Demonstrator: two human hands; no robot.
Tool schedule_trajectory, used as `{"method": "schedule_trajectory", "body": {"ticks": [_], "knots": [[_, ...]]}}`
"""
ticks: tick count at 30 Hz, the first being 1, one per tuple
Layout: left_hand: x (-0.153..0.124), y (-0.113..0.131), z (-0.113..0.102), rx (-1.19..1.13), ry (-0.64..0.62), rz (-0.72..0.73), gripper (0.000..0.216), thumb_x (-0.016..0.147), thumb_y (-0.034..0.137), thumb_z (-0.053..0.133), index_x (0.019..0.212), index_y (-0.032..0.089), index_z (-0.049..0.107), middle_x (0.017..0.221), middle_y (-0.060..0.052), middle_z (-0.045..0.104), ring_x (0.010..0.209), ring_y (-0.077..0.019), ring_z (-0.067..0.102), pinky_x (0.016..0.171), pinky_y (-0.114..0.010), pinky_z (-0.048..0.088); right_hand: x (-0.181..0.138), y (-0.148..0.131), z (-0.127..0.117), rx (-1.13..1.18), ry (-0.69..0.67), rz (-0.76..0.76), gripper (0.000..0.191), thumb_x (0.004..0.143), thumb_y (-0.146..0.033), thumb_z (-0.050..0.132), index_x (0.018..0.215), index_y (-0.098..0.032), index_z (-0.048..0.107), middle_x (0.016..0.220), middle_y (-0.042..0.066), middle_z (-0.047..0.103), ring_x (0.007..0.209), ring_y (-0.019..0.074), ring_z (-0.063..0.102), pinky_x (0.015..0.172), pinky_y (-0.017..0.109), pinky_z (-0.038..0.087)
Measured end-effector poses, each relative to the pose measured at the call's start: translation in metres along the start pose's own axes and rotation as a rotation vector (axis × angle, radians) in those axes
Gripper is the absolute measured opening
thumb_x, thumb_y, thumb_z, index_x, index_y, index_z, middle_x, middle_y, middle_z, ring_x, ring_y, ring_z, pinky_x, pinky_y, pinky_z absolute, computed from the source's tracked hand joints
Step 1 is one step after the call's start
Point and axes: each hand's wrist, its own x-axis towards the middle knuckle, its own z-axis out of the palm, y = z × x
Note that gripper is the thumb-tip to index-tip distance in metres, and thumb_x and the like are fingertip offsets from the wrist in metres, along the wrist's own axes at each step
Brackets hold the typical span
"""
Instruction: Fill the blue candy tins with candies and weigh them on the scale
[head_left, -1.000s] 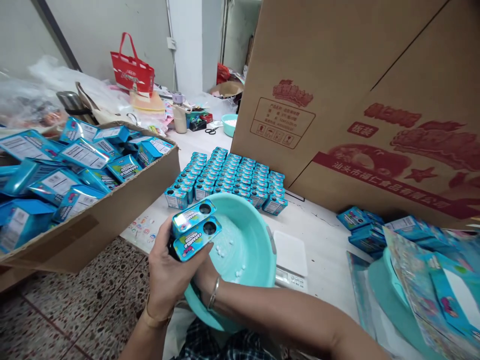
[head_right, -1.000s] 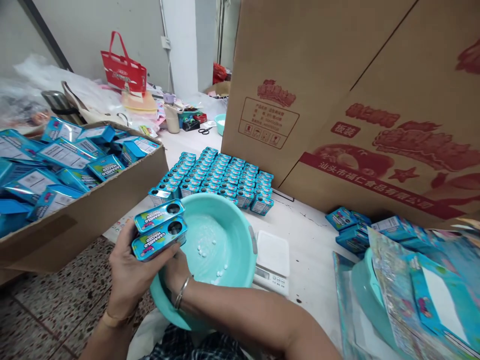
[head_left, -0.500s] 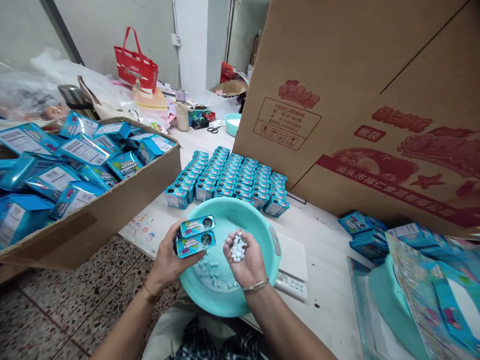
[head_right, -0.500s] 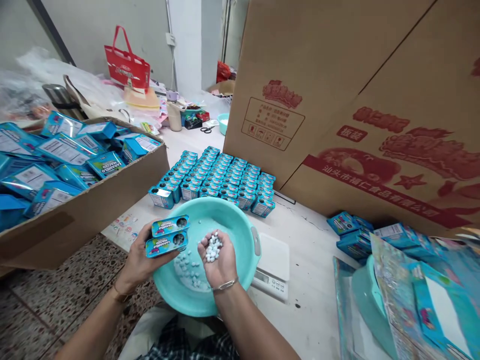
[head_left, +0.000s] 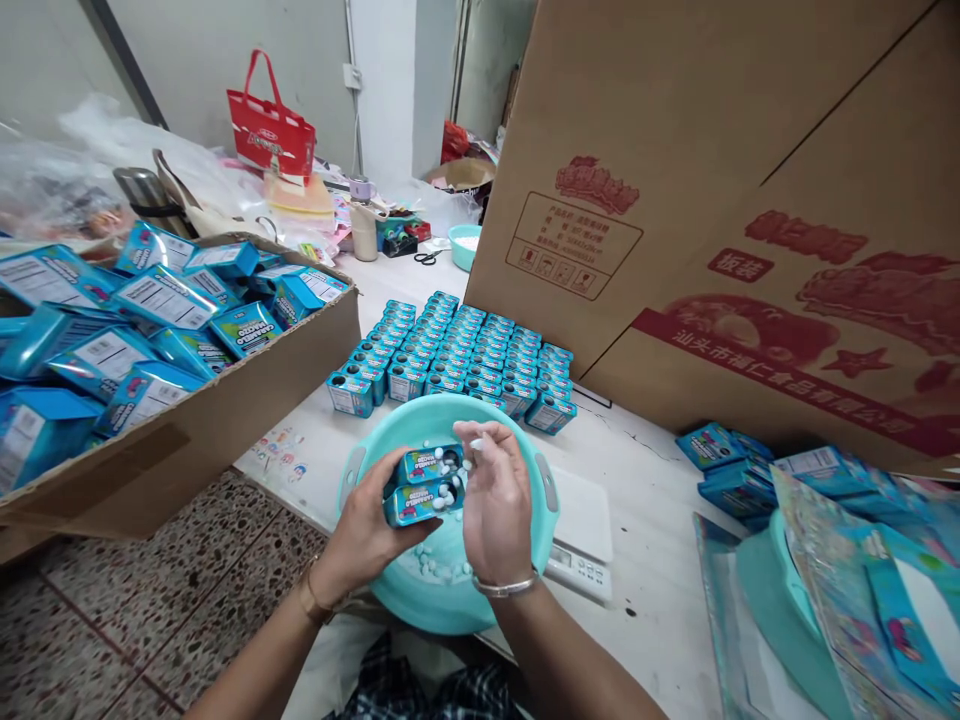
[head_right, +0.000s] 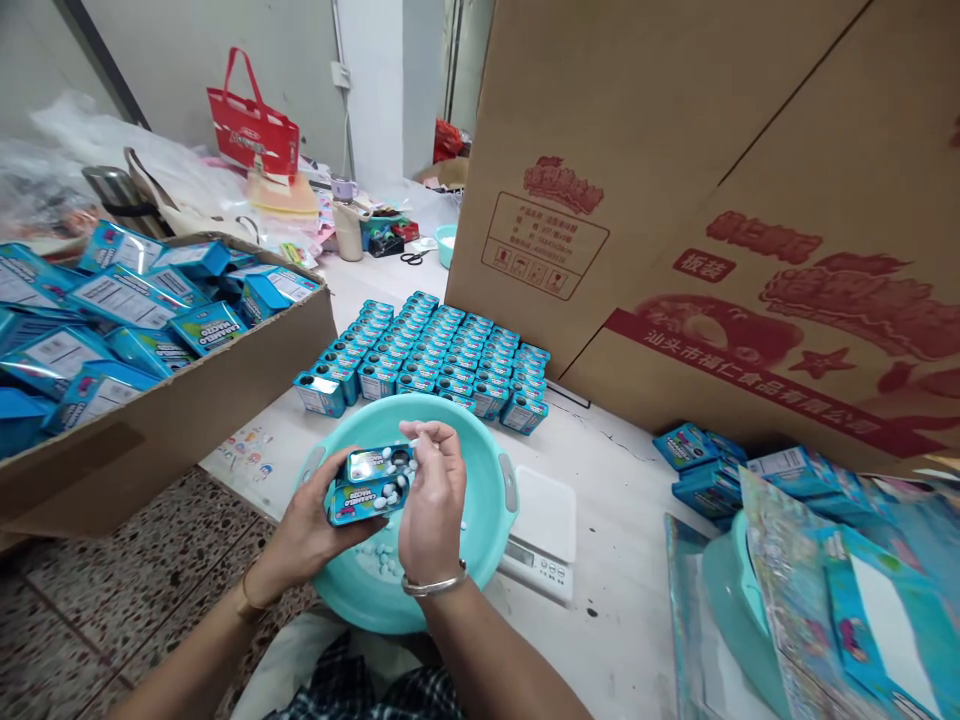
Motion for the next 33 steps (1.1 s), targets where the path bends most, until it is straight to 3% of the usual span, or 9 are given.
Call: {"method": "schedule_trajectory", "body": {"ticks": [8,13,18,22,26,28,30,33], "knots": [[0.007,0.015,0.002,-0.159,-0.079,-0.067,0.078,0.067,0.036,0.082,0.132,0.021,0.043,0.122,-0.008,0.063,0.108,-0.0269,0.063,0.094,-0.041,0.052,0.014,-0.011,-0.013,0.072,-0.036,0.049,0.008,0.077,-0.026,0.067,0.083,-0.021,0.064,0.086,0.001,0.066,0.092,0.0167,0.062,0.097,0.036,0.043],[0.007,0.019,0.003,-0.163,-0.115,-0.033,0.077,0.068,0.035,0.081,0.134,0.022,0.043,0.125,-0.009,0.061,0.112,-0.0274,0.061,0.097,-0.041,0.051,0.02,-0.004,-0.027,-0.035,0.02,-0.036,0.012,0.08,-0.029,0.065,0.088,-0.022,0.064,0.089,0.0,0.068,0.091,0.0159,0.063,0.094,0.034,0.044],[0.007,0.02,0.008,-0.168,-0.124,-0.068,0.075,0.07,0.038,0.079,0.133,0.021,0.042,0.124,-0.01,0.061,0.112,-0.0279,0.061,0.099,-0.044,0.05,0.022,0.005,-0.034,-0.071,0.016,0.016,0.018,0.086,-0.036,0.058,0.096,-0.022,0.063,0.093,0.002,0.071,0.095,0.0176,0.064,0.092,0.034,0.045],[0.005,0.019,0.012,-0.204,-0.186,-0.06,0.078,0.069,0.034,0.081,0.135,0.021,0.041,0.13,-0.011,0.058,0.119,-0.0291,0.058,0.105,-0.047,0.045,0.025,0.002,-0.039,-0.133,-0.113,0.05,0.025,0.09,-0.04,0.052,0.097,-0.02,0.065,0.096,0.005,0.072,0.094,0.0192,0.065,0.093,0.036,0.046],[0.002,0.012,0.008,-0.331,-0.152,-0.218,0.088,0.066,0.037,0.082,0.14,0.023,0.037,0.136,-0.013,0.056,0.119,-0.031,0.059,0.105,-0.049,0.046,0.026,-0.006,-0.055,-0.126,-0.106,0.025,0.032,0.094,-0.044,0.046,0.109,-0.021,0.063,0.107,0.006,0.071,0.106,0.02,0.063,0.102,0.039,0.042],[-0.002,0.009,0.006,-0.407,-0.13,-0.292,0.097,0.061,0.038,0.085,0.144,0.024,0.035,0.14,-0.014,0.054,0.121,-0.0333,0.057,0.105,-0.051,0.046,0.02,-0.013,-0.065,-0.229,-0.194,0.025,0.034,0.095,-0.043,0.048,0.121,-0.024,0.058,0.122,0.005,0.065,0.119,0.0194,0.057,0.107,0.038,0.038],[-0.006,0.009,0.005,-0.48,-0.13,-0.32,0.102,0.058,0.039,0.087,0.145,0.026,0.035,0.142,-0.015,0.052,0.124,-0.0362,0.055,0.105,-0.054,0.045,0.01,-0.023,-0.076,-0.382,-0.401,0.045,0.041,0.094,-0.039,0.053,0.133,-0.026,0.051,0.135,0.005,0.057,0.127,0.0194,0.05,0.11,0.038,0.035],[-0.008,0.021,0.009,-0.62,-0.249,-0.199,0.099,0.057,0.037,0.089,0.143,0.027,0.041,0.148,-0.013,0.046,0.133,-0.0382,0.045,0.11,-0.055,0.038,-0.002,-0.042,-0.094,-0.632,-0.7,-0.051,0.055,0.089,-0.033,0.063,0.14,-0.028,0.044,0.143,0.006,0.049,0.133,0.0212,0.043,0.113,0.038,0.032]]}}
